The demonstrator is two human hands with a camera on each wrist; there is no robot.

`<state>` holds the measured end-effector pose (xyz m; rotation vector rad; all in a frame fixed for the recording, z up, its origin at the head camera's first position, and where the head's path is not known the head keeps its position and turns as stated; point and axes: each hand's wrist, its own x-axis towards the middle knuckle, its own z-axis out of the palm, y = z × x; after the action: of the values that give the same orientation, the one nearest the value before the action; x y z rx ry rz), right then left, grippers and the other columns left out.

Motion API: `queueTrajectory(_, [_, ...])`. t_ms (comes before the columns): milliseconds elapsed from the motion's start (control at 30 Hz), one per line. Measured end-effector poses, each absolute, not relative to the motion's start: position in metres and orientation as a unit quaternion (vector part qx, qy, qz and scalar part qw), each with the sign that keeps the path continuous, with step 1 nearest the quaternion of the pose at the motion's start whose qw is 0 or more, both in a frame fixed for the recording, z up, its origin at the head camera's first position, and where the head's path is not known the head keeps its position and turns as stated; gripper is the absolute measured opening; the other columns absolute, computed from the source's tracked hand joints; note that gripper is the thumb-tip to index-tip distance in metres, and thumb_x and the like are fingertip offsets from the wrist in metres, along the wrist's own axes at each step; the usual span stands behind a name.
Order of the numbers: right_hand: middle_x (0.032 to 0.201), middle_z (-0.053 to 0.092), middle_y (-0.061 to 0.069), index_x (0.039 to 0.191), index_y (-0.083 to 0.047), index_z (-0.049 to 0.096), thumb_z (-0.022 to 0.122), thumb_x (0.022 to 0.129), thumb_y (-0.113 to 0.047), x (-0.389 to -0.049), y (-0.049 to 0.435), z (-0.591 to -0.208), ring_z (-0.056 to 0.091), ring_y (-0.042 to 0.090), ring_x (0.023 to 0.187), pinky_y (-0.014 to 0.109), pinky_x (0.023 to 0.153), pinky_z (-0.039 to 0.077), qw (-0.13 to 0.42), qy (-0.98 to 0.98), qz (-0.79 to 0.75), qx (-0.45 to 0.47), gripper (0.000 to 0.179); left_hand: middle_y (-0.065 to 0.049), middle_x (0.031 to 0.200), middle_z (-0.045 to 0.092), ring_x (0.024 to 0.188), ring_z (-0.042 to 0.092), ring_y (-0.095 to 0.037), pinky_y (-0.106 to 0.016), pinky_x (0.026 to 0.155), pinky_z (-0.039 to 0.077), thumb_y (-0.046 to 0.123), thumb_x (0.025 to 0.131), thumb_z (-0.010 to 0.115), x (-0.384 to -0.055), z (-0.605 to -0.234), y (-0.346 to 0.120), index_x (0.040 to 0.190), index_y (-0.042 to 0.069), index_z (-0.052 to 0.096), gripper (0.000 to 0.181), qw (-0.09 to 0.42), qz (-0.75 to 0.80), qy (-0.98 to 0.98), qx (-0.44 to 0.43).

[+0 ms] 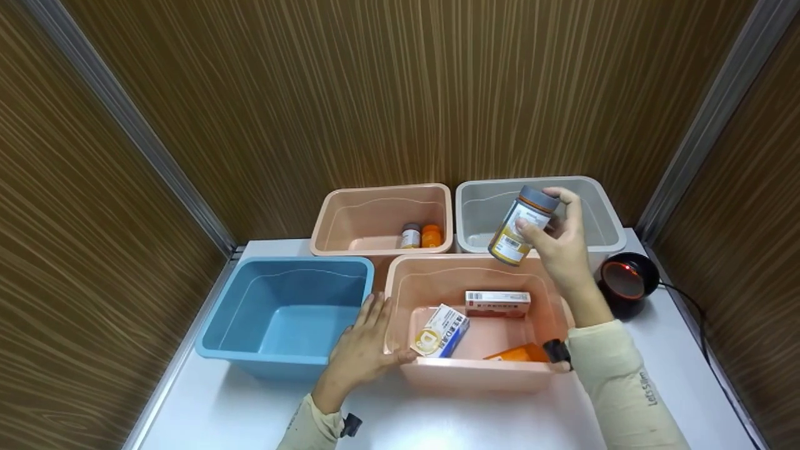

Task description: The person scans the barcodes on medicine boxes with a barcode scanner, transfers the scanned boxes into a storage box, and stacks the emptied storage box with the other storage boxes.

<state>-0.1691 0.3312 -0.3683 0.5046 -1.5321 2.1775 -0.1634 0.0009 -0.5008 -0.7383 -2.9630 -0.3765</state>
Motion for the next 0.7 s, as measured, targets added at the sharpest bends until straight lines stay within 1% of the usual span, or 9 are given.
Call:
queueTrajectory(167, [0.109, 0.05, 0.02, 0.129, -0.005, 0.038, 0.056, 0.082, 0.018, -0.169, 0.343, -0.358, 0.058, 0.024, 0.093, 0.028, 0.072, 0.053, 0.253, -0.578, 0.757, 0.171, 0.055, -0.006, 0.157, -0.002, 0.143, -0.006, -0.022, -0.052, 0.098, 0.037, 0.093, 0.065, 0.018, -0.164, -0.5, 0.0, 0.153, 0.012, 0.009, 0.12, 0.023, -0.116, -0.965, -0.235])
queueTrajectory(367, [0.106, 0.053, 0.02, 0.127, -0.004, 0.04, 0.061, 0.082, 0.015, -0.163, 0.356, -0.352, 0.06, 0.024, 0.091, 0.026, 0.071, 0.053, 0.269, -0.607, 0.733, 0.146, 0.054, -0.007, 0.157, -0.001, 0.143, -0.004, -0.023, -0.051, 0.096, 0.039, 0.093, 0.066, 0.017, -0.164, -0.501, 0.001, 0.153, 0.01, 0.011, 0.12, 0.032, -0.106, -0.964, -0.241])
queueTrajectory(700, [0.105, 0.057, 0.016, 0.129, -0.004, 0.044, 0.065, 0.079, 0.014, -0.152, 0.393, -0.369, 0.062, 0.018, 0.084, 0.02, 0.069, 0.051, 0.3, -0.653, 0.689, 0.1, 0.057, -0.009, 0.157, 0.001, 0.143, -0.002, -0.024, -0.053, 0.095, 0.039, 0.092, 0.067, 0.02, -0.163, -0.501, 0.001, 0.152, 0.008, 0.012, 0.119, 0.038, -0.109, -0.961, -0.249])
